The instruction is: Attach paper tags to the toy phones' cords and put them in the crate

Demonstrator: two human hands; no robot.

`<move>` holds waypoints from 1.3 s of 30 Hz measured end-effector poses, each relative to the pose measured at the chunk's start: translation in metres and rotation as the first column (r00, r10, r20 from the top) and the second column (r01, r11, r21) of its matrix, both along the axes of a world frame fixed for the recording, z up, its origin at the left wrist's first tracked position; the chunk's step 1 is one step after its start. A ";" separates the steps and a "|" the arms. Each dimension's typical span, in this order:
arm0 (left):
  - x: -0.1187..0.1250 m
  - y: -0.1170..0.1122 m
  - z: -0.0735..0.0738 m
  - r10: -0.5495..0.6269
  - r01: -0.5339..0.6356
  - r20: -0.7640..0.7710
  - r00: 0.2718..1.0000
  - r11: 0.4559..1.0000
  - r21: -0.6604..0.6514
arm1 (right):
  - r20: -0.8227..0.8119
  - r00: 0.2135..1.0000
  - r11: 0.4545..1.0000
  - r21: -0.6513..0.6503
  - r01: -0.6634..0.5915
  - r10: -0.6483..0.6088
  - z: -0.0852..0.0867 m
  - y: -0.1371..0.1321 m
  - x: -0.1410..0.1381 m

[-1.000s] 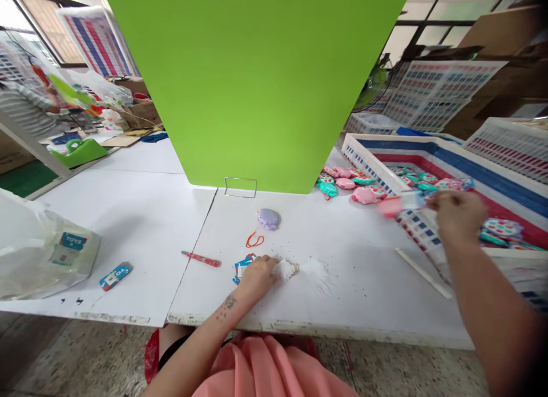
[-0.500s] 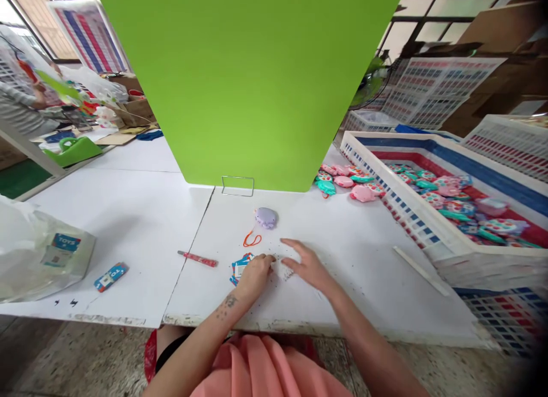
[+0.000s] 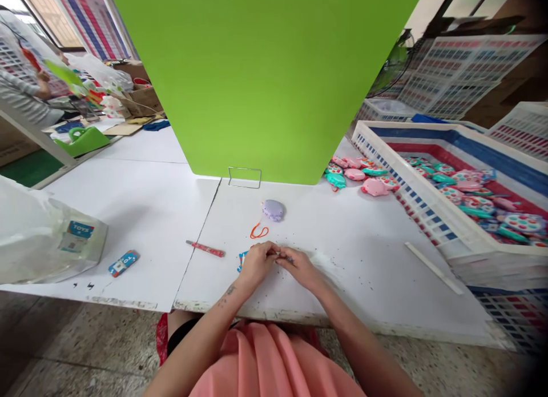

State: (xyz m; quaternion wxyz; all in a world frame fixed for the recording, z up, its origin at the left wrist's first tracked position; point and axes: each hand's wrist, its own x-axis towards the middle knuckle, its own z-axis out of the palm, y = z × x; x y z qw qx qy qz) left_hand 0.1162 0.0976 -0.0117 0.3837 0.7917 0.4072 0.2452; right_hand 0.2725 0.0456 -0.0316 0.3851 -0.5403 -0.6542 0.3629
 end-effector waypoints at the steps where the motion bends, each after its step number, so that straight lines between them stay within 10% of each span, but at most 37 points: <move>1: -0.001 0.001 0.000 0.017 -0.017 0.009 1.000 1.000 0.008 | 0.023 1.000 1.000 0.004 0.006 -0.006 0.000 0.000 0.000; 14: -0.051 0.027 0.052 0.141 -0.139 0.105 0.984 0.990 -0.027 | -0.132 0.960 0.969 -0.011 0.247 -0.246 0.003 0.003 0.006; 22: -0.058 0.018 0.031 -0.085 0.078 -0.039 0.996 0.985 -0.154 | -0.822 0.453 0.932 -0.242 0.271 -0.346 0.039 0.012 -0.003; 28: -0.063 0.026 0.001 0.073 -0.057 -0.450 0.890 0.997 0.049 | -0.768 0.543 0.939 -0.248 0.238 -0.340 0.046 0.007 -0.006; 39: -0.068 0.024 0.001 0.100 -0.117 -0.338 0.936 0.993 -0.031 | -0.581 0.758 0.949 -0.267 0.167 -0.297 0.044 0.002 -0.018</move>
